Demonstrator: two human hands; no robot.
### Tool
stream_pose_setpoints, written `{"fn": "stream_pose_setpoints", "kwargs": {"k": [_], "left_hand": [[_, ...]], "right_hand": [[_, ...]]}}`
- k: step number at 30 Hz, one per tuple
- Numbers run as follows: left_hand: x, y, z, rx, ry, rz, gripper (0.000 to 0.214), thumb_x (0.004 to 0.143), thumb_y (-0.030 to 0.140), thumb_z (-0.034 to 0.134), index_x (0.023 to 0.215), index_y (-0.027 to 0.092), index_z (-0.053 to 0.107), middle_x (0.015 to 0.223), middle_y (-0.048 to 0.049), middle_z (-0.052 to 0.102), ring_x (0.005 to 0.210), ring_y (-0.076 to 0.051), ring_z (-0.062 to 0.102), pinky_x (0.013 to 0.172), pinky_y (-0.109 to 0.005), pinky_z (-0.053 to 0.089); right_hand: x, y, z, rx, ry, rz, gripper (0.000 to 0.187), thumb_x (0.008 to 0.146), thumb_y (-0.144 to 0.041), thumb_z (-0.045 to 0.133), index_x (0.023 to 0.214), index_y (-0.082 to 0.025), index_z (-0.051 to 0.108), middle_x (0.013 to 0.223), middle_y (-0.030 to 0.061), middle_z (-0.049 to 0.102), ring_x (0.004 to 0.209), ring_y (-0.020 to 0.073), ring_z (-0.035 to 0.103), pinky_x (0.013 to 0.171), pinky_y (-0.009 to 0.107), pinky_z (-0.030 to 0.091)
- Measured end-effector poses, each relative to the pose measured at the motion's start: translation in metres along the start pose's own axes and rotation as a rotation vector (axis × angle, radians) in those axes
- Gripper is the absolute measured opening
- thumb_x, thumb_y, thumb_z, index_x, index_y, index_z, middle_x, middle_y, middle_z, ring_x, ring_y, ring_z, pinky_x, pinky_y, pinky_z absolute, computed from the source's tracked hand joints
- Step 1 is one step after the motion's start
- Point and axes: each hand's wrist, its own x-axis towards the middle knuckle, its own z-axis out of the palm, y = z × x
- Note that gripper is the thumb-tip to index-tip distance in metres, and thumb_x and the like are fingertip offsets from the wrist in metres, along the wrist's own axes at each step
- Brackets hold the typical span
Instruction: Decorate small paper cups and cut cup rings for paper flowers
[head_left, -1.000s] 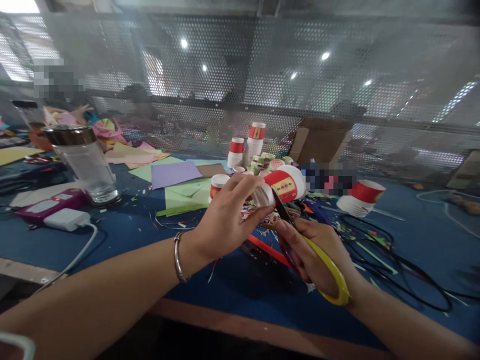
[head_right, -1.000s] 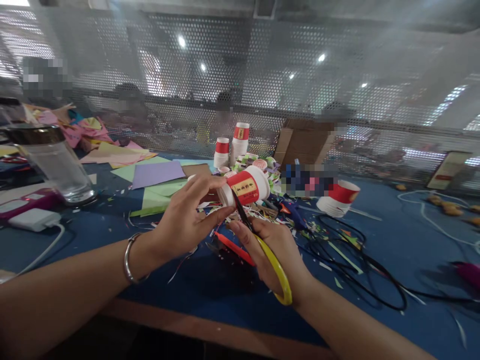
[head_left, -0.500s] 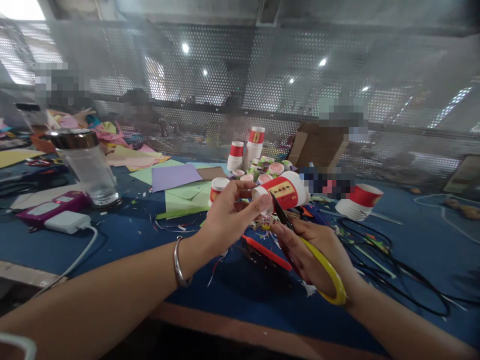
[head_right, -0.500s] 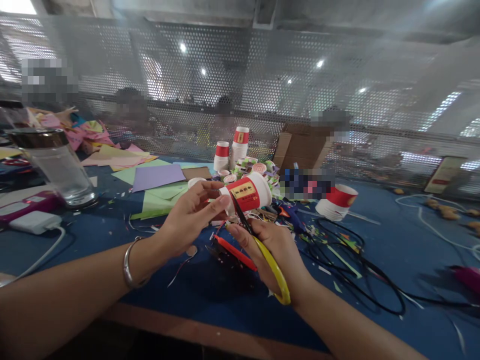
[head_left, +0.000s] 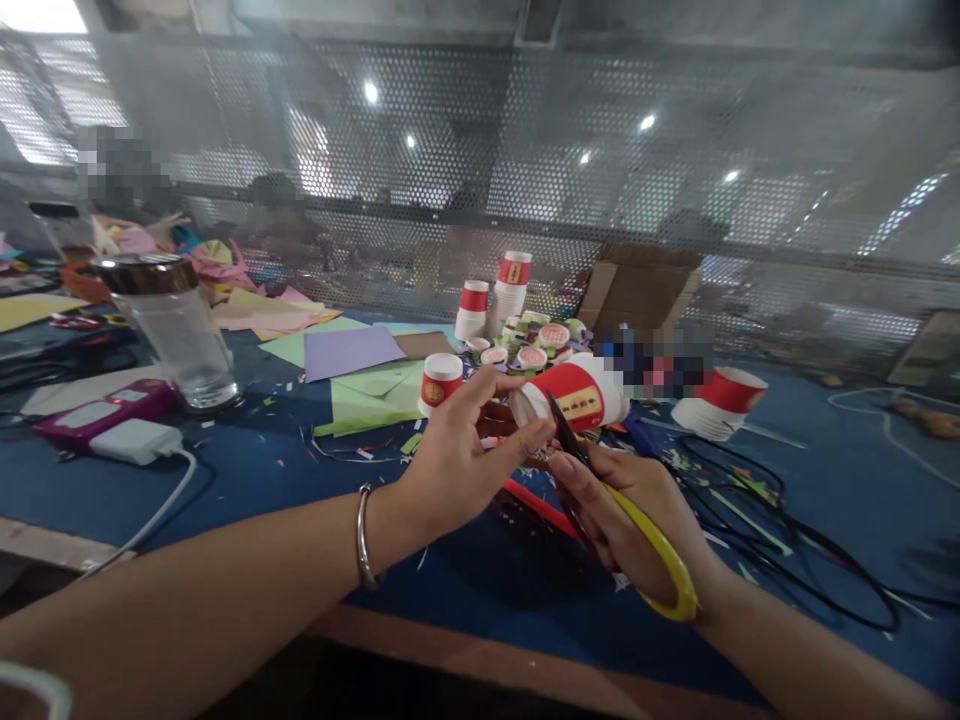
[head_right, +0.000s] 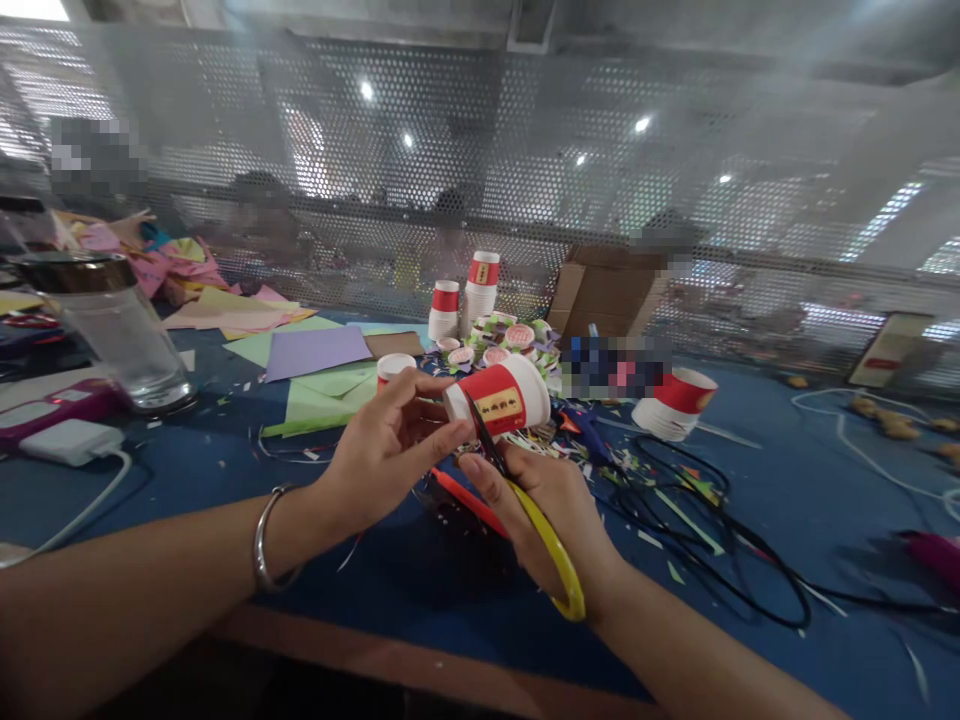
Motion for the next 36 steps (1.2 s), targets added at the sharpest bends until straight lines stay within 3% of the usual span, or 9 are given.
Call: {"fn": "stream_pose_setpoints", "kwargs": {"k": [8,14,18,22,26,30,36], "left_hand": [[0.000,-0.004,-0.007,0.266,0.021,0.180,0.035,0.090,0.041,0.071,0.116,0.020,0.058,0.112,-0.0102,0.071,0.106,-0.023,0.069,0.090,-0.038,0.060],[0.002,-0.008,-0.008,0.362,0.042,0.348,0.030,0.092,0.034,0.070,0.117,0.022,0.060,0.123,-0.0111,0.065,0.115,-0.024,0.065,0.098,-0.042,0.058],[0.002,-0.005,-0.004,0.252,0.045,0.241,0.038,0.087,0.036,0.075,0.118,0.021,0.059,0.121,-0.0108,0.067,0.112,-0.024,0.067,0.095,-0.040,0.059],[0.005,0.000,0.000,0.015,0.093,0.053,0.054,0.083,0.042,0.078,0.125,0.020,0.050,0.134,-0.0133,0.061,0.099,-0.019,0.071,0.082,-0.033,0.063],[0.010,0.004,-0.001,-0.023,0.087,-0.178,0.043,0.085,0.050,0.074,0.106,0.017,0.057,0.101,-0.0077,0.071,0.076,-0.013,0.069,0.069,-0.028,0.059],[0.012,0.004,-0.004,-0.043,0.079,-0.136,0.031,0.082,0.040,0.077,0.094,0.019,0.058,0.090,-0.0038,0.072,0.072,-0.012,0.067,0.067,-0.025,0.057],[0.004,0.000,-0.002,-0.001,0.035,0.001,0.032,0.083,0.036,0.078,0.103,0.020,0.059,0.092,-0.0035,0.073,0.082,-0.015,0.071,0.071,-0.025,0.058]], "right_hand": [[-0.001,-0.001,0.001,0.008,0.013,-0.020,0.054,0.089,-0.069,0.057,0.062,-0.024,0.051,0.039,-0.0061,0.041,0.033,0.0103,0.036,0.034,0.025,0.027],[0.000,-0.001,0.001,-0.030,0.028,-0.056,0.055,0.090,-0.070,0.057,0.061,-0.024,0.052,0.040,-0.0054,0.040,0.037,0.0119,0.041,0.036,0.024,0.029],[0.002,-0.004,-0.001,-0.039,0.036,-0.063,0.055,0.088,-0.070,0.059,0.060,-0.023,0.053,0.040,-0.0052,0.041,0.038,0.0124,0.043,0.036,0.024,0.031],[0.005,-0.004,-0.003,-0.069,0.022,-0.076,0.051,0.088,-0.069,0.059,0.064,-0.024,0.056,0.041,-0.0049,0.044,0.037,0.0128,0.042,0.036,0.025,0.031],[0.010,0.003,-0.005,-0.118,0.009,-0.093,0.056,0.089,-0.071,0.056,0.058,-0.024,0.049,0.040,-0.0040,0.042,0.038,0.0124,0.042,0.036,0.024,0.031],[0.011,0.007,-0.005,-0.128,0.003,-0.100,0.057,0.088,-0.072,0.055,0.058,-0.024,0.049,0.040,-0.0038,0.043,0.040,0.0126,0.044,0.037,0.024,0.031],[0.006,0.008,-0.003,-0.091,-0.018,-0.059,0.056,0.089,-0.072,0.055,0.060,-0.024,0.050,0.039,-0.0046,0.043,0.036,0.0114,0.041,0.036,0.024,0.030]]}}
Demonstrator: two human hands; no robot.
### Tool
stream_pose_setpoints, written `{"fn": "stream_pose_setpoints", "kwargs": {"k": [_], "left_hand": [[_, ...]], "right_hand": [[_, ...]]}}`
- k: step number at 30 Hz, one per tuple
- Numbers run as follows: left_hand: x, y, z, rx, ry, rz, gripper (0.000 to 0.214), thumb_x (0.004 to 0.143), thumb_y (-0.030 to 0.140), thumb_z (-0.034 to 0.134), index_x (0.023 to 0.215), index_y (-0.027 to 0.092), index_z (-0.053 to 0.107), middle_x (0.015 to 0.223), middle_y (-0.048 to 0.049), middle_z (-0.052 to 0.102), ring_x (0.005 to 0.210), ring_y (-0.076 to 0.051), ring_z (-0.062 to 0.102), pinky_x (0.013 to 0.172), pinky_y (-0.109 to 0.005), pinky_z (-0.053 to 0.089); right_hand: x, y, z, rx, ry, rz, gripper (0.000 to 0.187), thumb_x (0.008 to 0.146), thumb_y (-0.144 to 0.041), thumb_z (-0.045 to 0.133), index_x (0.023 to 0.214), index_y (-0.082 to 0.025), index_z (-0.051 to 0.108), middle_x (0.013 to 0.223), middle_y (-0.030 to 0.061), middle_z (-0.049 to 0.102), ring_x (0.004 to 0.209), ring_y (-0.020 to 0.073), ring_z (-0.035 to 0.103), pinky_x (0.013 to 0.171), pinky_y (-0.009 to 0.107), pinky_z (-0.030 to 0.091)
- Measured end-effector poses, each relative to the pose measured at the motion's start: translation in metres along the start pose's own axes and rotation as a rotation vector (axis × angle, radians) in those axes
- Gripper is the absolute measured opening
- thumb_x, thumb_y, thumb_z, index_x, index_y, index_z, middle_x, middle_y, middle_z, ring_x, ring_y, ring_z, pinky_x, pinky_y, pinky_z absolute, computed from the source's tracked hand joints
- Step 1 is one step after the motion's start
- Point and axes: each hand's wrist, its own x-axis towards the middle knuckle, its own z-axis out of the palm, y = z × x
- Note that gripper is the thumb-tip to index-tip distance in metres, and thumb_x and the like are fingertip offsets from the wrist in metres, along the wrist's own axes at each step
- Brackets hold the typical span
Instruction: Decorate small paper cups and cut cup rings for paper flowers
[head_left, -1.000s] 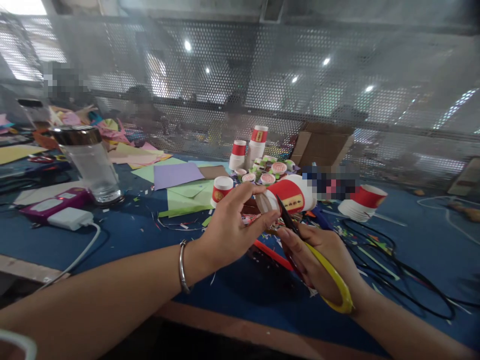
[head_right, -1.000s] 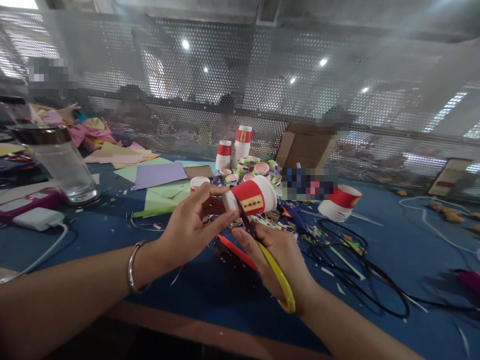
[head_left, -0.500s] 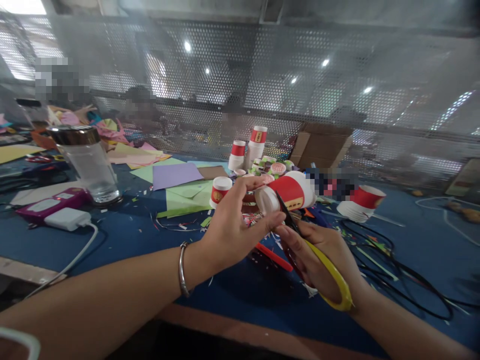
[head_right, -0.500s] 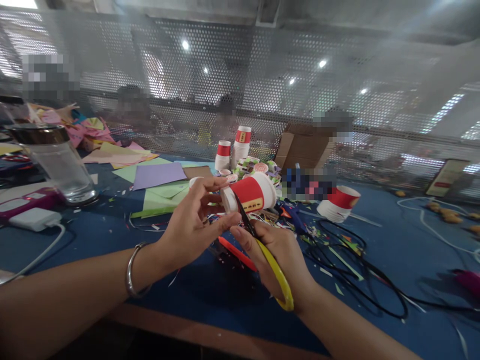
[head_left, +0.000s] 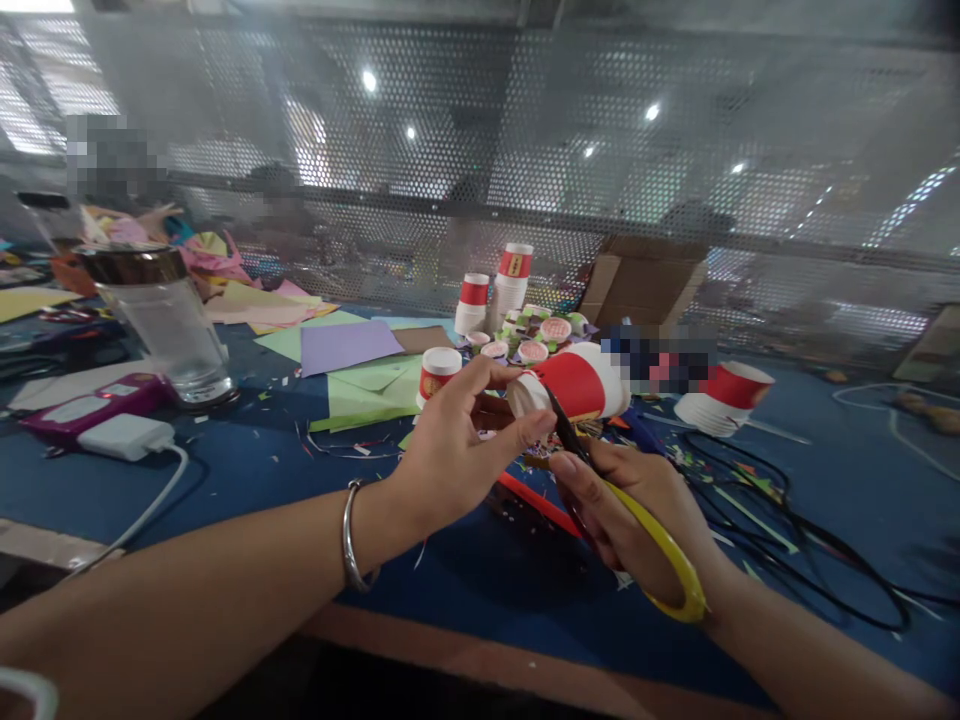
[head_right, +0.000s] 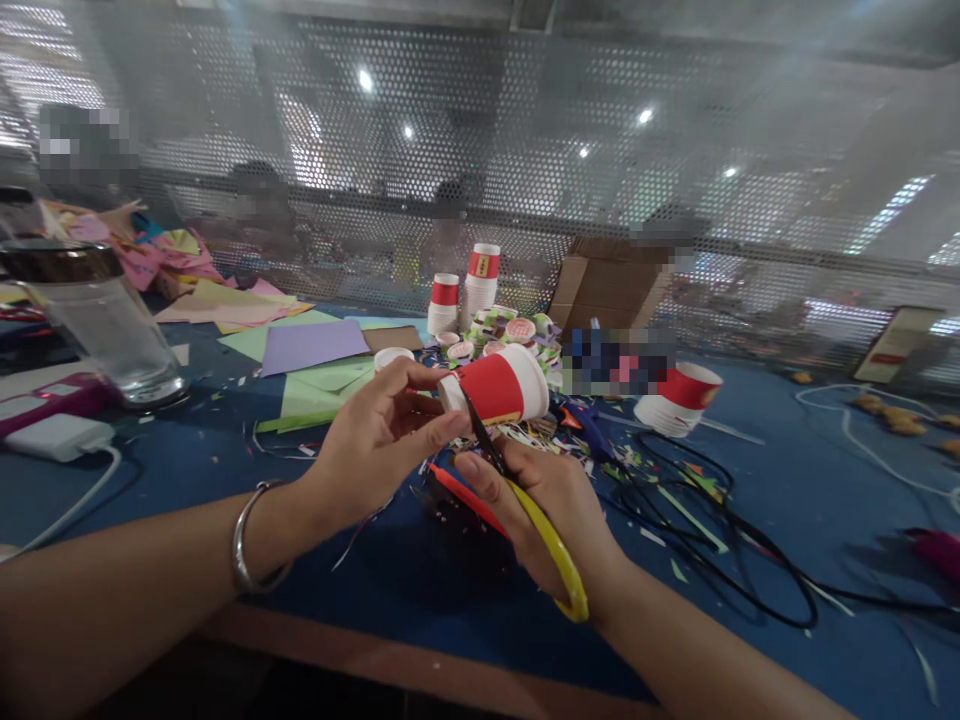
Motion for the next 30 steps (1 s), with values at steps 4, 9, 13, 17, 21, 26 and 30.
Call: {"fn": "stream_pose_setpoints", "kwargs": {"k": [4,9,13,17,21,26,30], "left_hand": [[-0.006,0.000,0.002,0.006,0.007,-0.002,0.032,0.083,0.035,0.078,0.104,0.021,0.059,0.098,-0.0042,0.072,0.088,-0.017,0.073,0.072,-0.026,0.060],[-0.005,0.003,0.002,0.075,0.011,0.024,0.032,0.084,0.036,0.077,0.104,0.019,0.059,0.099,-0.0056,0.071,0.088,-0.017,0.073,0.074,-0.027,0.061],[-0.004,0.004,-0.001,0.194,0.008,0.096,0.032,0.087,0.038,0.075,0.106,0.019,0.060,0.105,-0.0088,0.071,0.095,-0.020,0.072,0.080,-0.030,0.062],[-0.005,-0.001,-0.003,0.321,0.035,0.228,0.033,0.089,0.039,0.073,0.113,0.020,0.060,0.115,-0.0106,0.070,0.109,-0.024,0.068,0.086,-0.036,0.062],[-0.004,-0.005,-0.004,0.404,0.030,0.384,0.032,0.092,0.035,0.070,0.118,0.020,0.060,0.117,-0.0093,0.067,0.108,-0.021,0.068,0.089,-0.035,0.061],[-0.004,-0.002,-0.007,0.577,0.024,0.549,0.034,0.092,0.028,0.071,0.123,0.018,0.059,0.118,-0.0105,0.066,0.109,-0.019,0.065,0.092,-0.034,0.059],[-0.004,-0.002,-0.005,0.540,0.036,0.526,0.032,0.093,0.031,0.071,0.120,0.020,0.059,0.116,-0.0091,0.066,0.106,-0.019,0.065,0.090,-0.036,0.060]], "right_hand": [[0.000,0.005,0.001,0.008,-0.029,0.006,0.057,0.089,-0.074,0.051,0.062,-0.024,0.051,0.039,-0.0044,0.044,0.034,0.0114,0.040,0.035,0.024,0.030],[-0.003,0.000,0.002,0.045,-0.032,0.030,0.057,0.090,-0.074,0.052,0.063,-0.024,0.051,0.039,-0.0050,0.044,0.033,0.0110,0.040,0.035,0.025,0.030],[-0.005,-0.006,0.002,0.073,-0.019,0.061,0.057,0.090,-0.073,0.054,0.061,-0.023,0.049,0.037,-0.0056,0.042,0.031,0.0100,0.038,0.035,0.025,0.029],[-0.005,-0.006,0.001,0.063,-0.034,0.036,0.059,0.088,-0.075,0.054,0.060,-0.023,0.049,0.036,-0.0055,0.041,0.030,0.0098,0.037,0.033,0.025,0.027],[-0.005,-0.003,0.002,0.066,-0.009,0.085,0.061,0.087,-0.078,0.051,0.060,-0.023,0.048,0.038,-0.0054,0.042,0.030,0.0098,0.039,0.033,0.024,0.029],[-0.003,0.002,0.002,0.050,-0.017,0.016,0.060,0.089,-0.076,0.050,0.061,-0.023,0.050,0.036,-0.0054,0.042,0.029,0.0096,0.038,0.031,0.023,0.027],[-0.003,0.003,0.003,0.064,-0.007,0.047,0.061,0.088,-0.078,0.051,0.060,-0.023,0.050,0.035,-0.0049,0.042,0.028,0.0100,0.039,0.030,0.023,0.029]]}}
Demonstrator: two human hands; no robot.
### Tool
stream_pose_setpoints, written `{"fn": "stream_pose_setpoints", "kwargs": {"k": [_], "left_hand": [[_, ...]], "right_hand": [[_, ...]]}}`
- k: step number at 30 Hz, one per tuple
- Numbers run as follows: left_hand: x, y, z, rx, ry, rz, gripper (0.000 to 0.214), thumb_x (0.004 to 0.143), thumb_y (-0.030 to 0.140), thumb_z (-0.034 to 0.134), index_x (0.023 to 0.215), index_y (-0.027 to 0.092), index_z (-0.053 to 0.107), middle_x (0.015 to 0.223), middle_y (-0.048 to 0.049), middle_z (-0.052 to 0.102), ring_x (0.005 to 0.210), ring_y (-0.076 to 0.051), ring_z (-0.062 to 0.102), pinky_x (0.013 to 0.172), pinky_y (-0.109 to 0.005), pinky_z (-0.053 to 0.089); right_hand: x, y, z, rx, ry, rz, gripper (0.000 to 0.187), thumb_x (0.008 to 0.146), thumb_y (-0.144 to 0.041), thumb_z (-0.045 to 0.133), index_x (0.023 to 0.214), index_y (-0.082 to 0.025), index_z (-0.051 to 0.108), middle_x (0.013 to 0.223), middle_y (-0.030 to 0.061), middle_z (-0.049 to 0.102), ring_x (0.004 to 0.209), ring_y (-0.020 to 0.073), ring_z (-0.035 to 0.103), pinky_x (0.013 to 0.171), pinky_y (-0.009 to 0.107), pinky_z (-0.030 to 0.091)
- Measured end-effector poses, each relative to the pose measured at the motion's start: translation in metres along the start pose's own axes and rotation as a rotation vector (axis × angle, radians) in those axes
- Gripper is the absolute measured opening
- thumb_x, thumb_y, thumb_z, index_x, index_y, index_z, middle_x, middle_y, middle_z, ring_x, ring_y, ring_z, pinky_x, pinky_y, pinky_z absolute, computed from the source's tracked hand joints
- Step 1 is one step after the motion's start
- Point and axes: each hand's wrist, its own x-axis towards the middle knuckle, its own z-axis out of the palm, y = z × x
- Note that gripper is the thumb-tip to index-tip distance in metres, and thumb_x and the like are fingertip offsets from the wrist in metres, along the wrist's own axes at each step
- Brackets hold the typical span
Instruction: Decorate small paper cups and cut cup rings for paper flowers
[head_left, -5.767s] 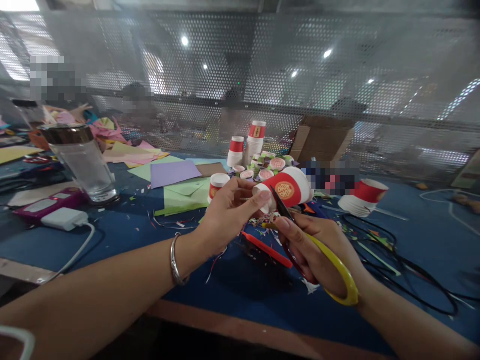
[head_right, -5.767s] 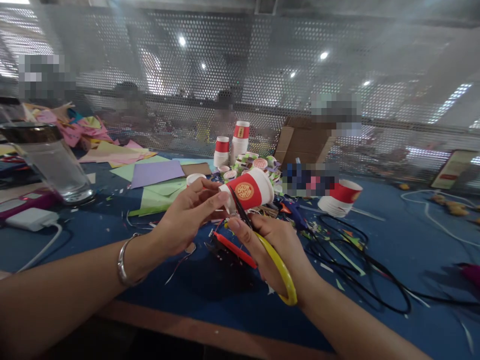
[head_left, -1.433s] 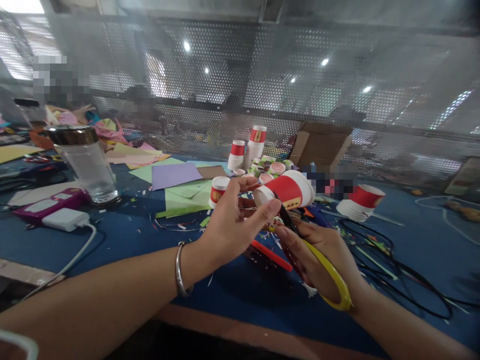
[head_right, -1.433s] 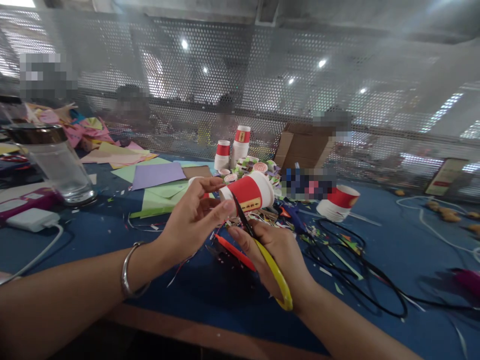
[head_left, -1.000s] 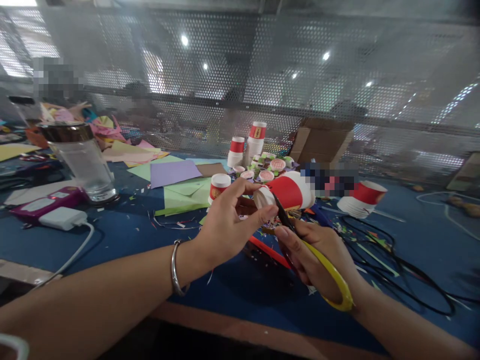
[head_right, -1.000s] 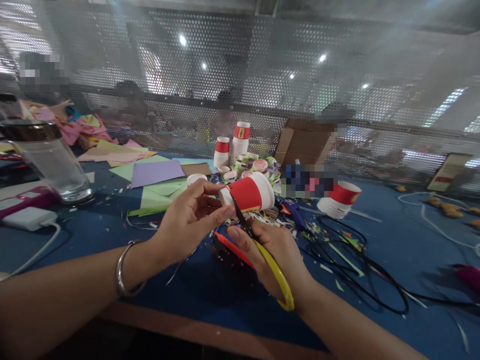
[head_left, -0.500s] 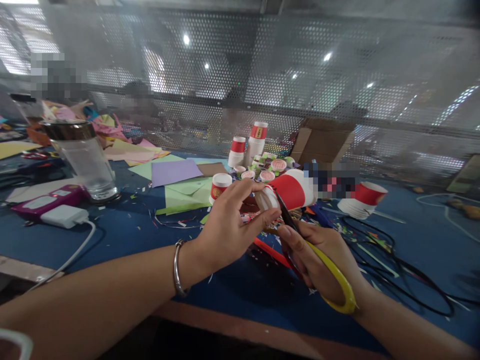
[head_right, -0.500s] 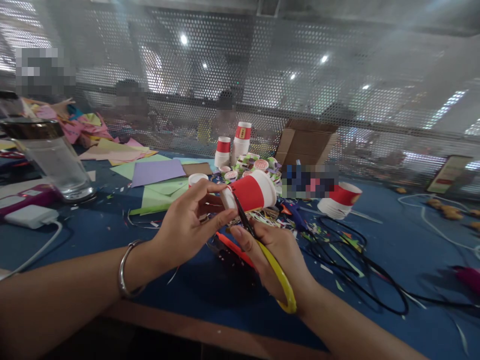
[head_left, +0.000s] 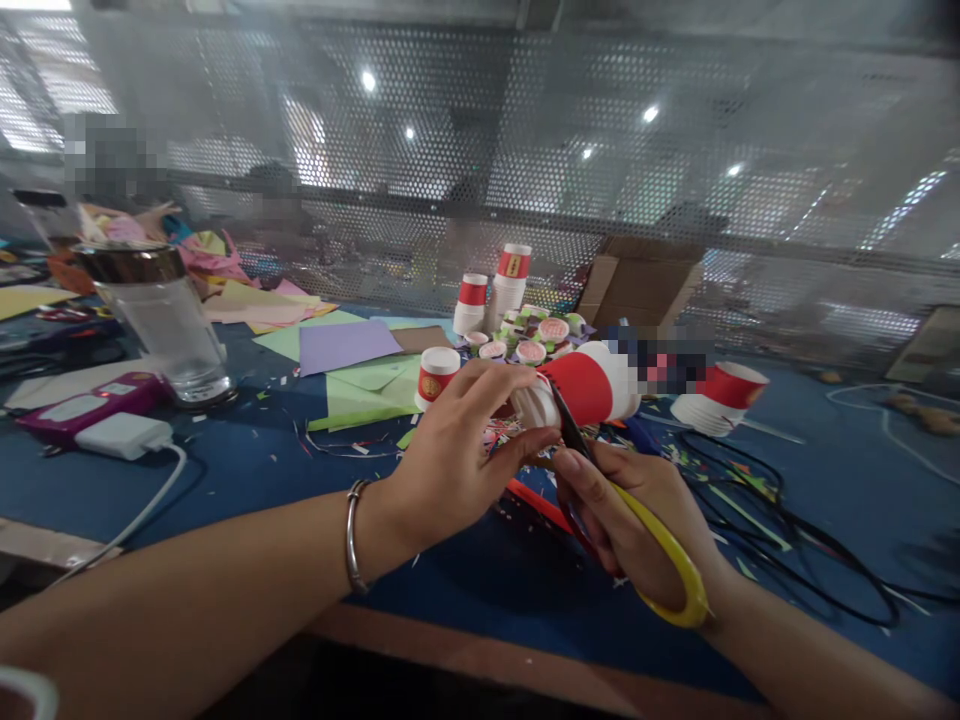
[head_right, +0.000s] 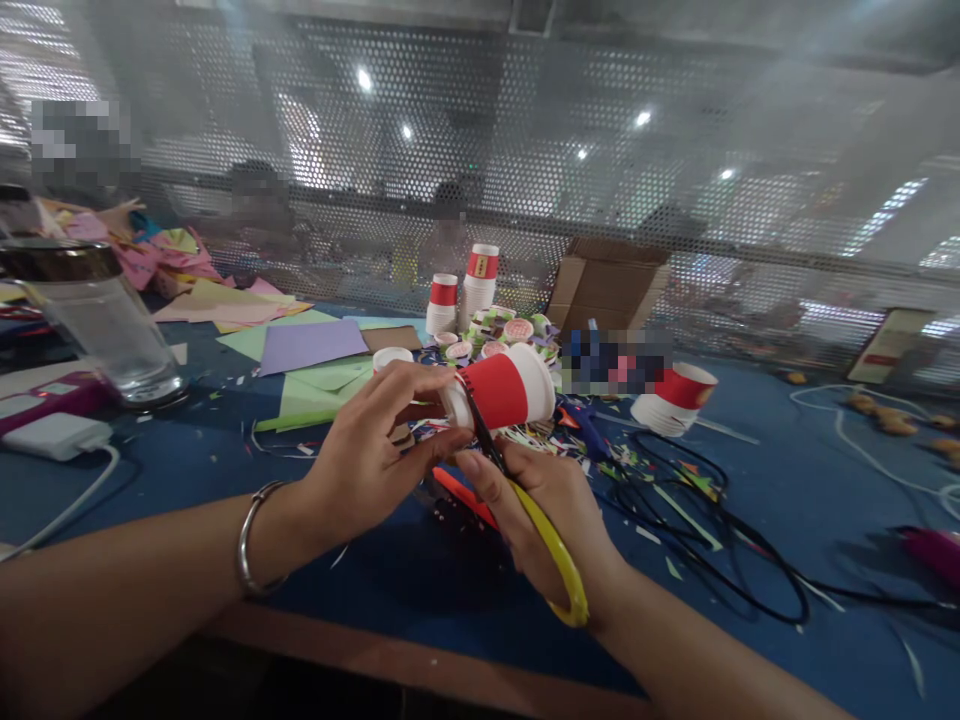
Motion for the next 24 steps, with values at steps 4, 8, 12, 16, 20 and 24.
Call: {"fn": "stream_pose_setpoints", "kwargs": {"k": [4,8,12,16,20,24], "left_hand": [[-0.0007,-0.0016,0.0052,-0.110,0.013,-0.126,0.031,0.091,0.036,0.072,0.115,0.020,0.059,0.111,-0.0079,0.067,0.106,-0.021,0.067,0.091,-0.038,0.059],[0.0009,-0.0023,0.0051,-0.104,0.018,-0.134,0.032,0.091,0.038,0.072,0.115,0.020,0.060,0.112,-0.0084,0.066,0.107,-0.022,0.066,0.091,-0.040,0.060],[0.0034,-0.0011,0.0017,-0.070,0.025,-0.079,0.030,0.092,0.036,0.071,0.115,0.020,0.059,0.115,-0.0095,0.063,0.109,-0.022,0.065,0.092,-0.040,0.060],[0.0046,-0.0008,0.0000,-0.047,0.022,-0.051,0.028,0.093,0.034,0.070,0.116,0.022,0.059,0.115,-0.0089,0.063,0.109,-0.021,0.065,0.092,-0.040,0.060],[0.0050,-0.0011,-0.0002,-0.030,0.033,-0.026,0.029,0.093,0.033,0.070,0.118,0.022,0.058,0.120,-0.0104,0.063,0.109,-0.021,0.066,0.093,-0.040,0.061],[0.0045,-0.0024,0.0006,-0.045,0.038,-0.042,0.029,0.093,0.033,0.070,0.117,0.021,0.059,0.119,-0.0108,0.062,0.106,-0.021,0.067,0.092,-0.040,0.062]], "right_hand": [[-0.0011,-0.0042,0.0008,0.019,0.016,0.072,0.064,0.085,-0.081,0.050,0.057,-0.023,0.047,0.036,-0.0049,0.041,0.028,0.0098,0.041,0.030,0.022,0.031],[-0.0003,-0.0062,0.0004,0.038,0.027,0.049,0.064,0.086,-0.080,0.052,0.057,-0.023,0.046,0.036,-0.0055,0.041,0.027,0.0092,0.042,0.030,0.022,0.031],[0.0019,-0.0037,-0.0003,0.028,0.024,-0.012,0.062,0.088,-0.077,0.051,0.058,-0.023,0.047,0.036,-0.0058,0.041,0.027,0.0084,0.039,0.029,0.022,0.029],[0.0015,-0.0027,-0.0006,0.036,0.027,-0.019,0.061,0.089,-0.076,0.052,0.059,-0.023,0.046,0.039,-0.0061,0.041,0.028,0.0076,0.039,0.030,0.021,0.030],[0.0005,-0.0031,-0.0008,0.025,0.033,-0.018,0.061,0.089,-0.076,0.052,0.059,-0.023,0.046,0.040,-0.0058,0.041,0.029,0.0078,0.041,0.030,0.020,0.030],[0.0010,-0.0016,-0.0011,0.031,0.026,-0.024,0.061,0.089,-0.075,0.052,0.059,-0.023,0.046,0.040,-0.0057,0.041,0.030,0.0081,0.042,0.030,0.020,0.031]]}}
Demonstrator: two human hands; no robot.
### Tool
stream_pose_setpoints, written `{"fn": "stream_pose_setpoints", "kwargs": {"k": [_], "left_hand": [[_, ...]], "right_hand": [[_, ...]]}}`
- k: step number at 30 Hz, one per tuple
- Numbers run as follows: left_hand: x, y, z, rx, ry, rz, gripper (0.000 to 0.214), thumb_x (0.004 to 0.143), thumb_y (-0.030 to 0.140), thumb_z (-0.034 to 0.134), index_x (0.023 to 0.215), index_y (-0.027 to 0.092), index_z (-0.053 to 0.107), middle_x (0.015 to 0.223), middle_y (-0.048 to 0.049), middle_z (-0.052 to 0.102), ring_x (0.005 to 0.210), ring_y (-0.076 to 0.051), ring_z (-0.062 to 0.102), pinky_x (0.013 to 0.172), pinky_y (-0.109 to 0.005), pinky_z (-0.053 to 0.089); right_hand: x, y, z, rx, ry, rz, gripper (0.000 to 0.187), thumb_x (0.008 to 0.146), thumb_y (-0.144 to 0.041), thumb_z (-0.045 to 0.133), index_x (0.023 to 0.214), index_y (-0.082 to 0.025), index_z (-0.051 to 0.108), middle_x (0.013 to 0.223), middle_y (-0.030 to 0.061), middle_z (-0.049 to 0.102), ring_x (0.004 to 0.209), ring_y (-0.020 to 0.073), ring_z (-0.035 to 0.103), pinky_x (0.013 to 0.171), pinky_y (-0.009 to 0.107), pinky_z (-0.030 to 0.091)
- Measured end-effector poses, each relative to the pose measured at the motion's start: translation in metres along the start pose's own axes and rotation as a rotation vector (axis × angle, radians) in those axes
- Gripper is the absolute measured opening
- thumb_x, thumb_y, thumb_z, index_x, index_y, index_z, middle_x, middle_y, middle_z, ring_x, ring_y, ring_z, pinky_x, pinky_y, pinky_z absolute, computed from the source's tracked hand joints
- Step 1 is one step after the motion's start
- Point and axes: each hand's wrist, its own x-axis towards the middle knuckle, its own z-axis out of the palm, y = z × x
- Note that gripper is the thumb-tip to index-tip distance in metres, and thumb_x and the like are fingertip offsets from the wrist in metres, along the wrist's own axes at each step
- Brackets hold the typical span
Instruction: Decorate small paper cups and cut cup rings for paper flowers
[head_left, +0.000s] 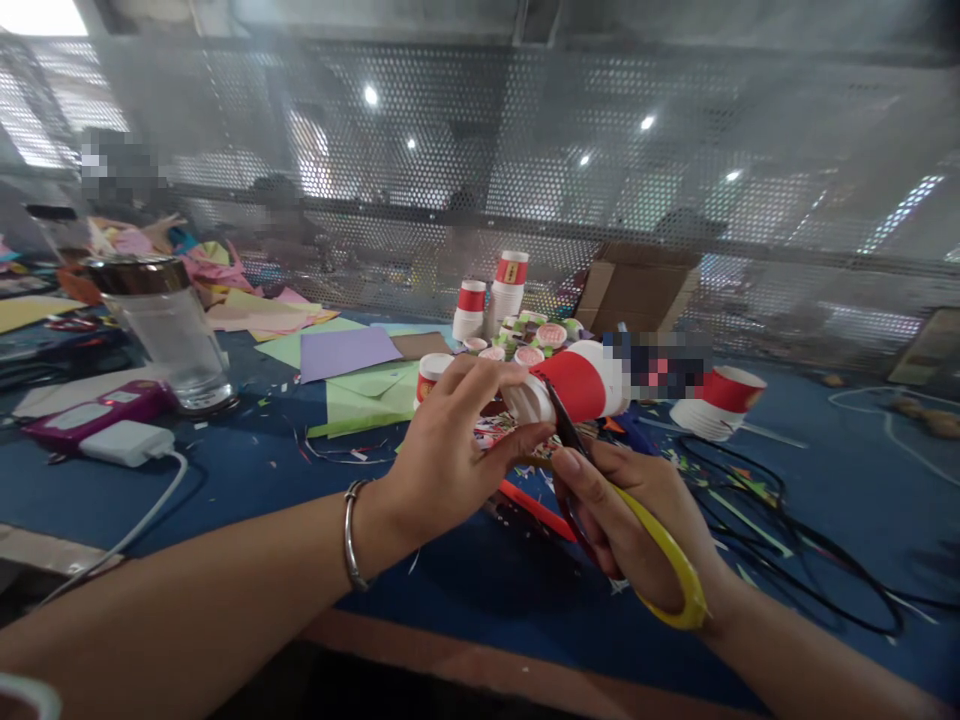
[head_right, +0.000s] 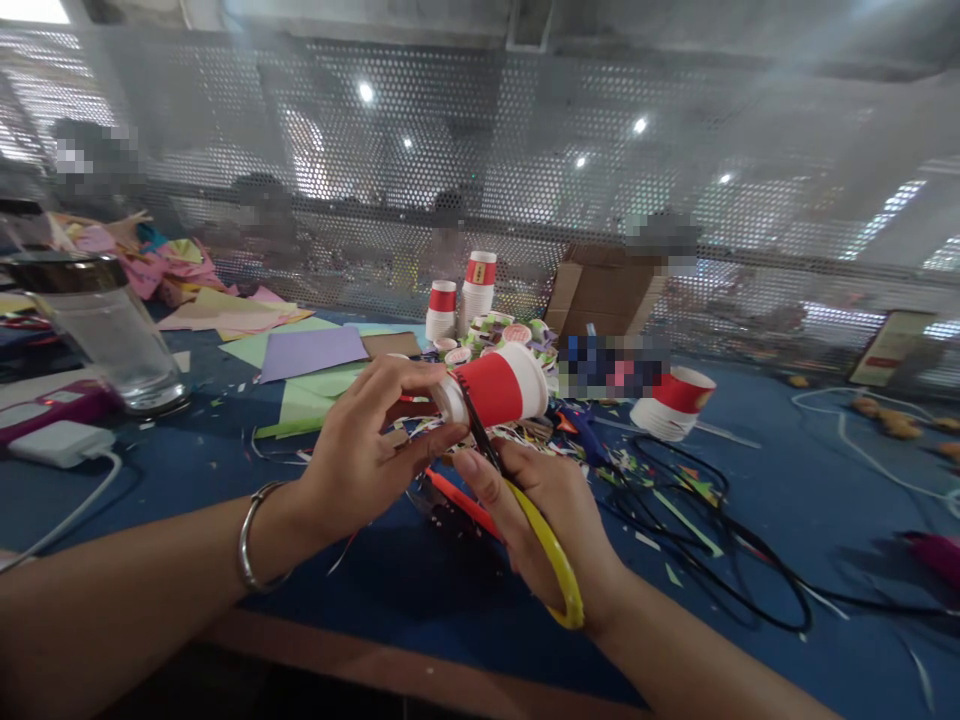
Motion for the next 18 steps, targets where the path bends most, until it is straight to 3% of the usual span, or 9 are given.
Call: {"fn": "stream_pose_setpoints", "kwargs": {"k": [5,11,18], "left_hand": [[-0.001,-0.004,0.002,-0.103,-0.003,-0.076,0.033,0.090,0.035,0.074,0.116,0.020,0.062,0.118,-0.0101,0.062,0.108,-0.022,0.067,0.091,-0.040,0.063],[0.001,-0.005,0.004,-0.337,-0.026,-0.123,0.035,0.087,0.031,0.076,0.117,0.023,0.060,0.119,-0.0076,0.059,0.107,-0.018,0.067,0.091,-0.034,0.064],[0.000,-0.004,0.002,-0.247,-0.009,-0.133,0.036,0.087,0.032,0.076,0.118,0.023,0.059,0.123,-0.0095,0.061,0.113,-0.022,0.065,0.094,-0.040,0.062]], "right_hand": [[0.001,0.001,-0.002,-0.014,-0.008,-0.010,0.061,0.090,-0.075,0.050,0.059,-0.023,0.046,0.039,-0.0061,0.040,0.030,0.0076,0.038,0.029,0.021,0.028],[-0.002,-0.010,-0.004,0.014,-0.041,-0.031,0.056,0.091,-0.072,0.051,0.065,-0.023,0.051,0.041,-0.0058,0.044,0.033,0.0091,0.042,0.033,0.022,0.031],[-0.008,-0.024,-0.002,0.090,-0.008,0.088,0.057,0.085,-0.078,0.055,0.068,-0.023,0.050,0.044,-0.0078,0.042,0.034,0.0085,0.040,0.037,0.023,0.030]]}}
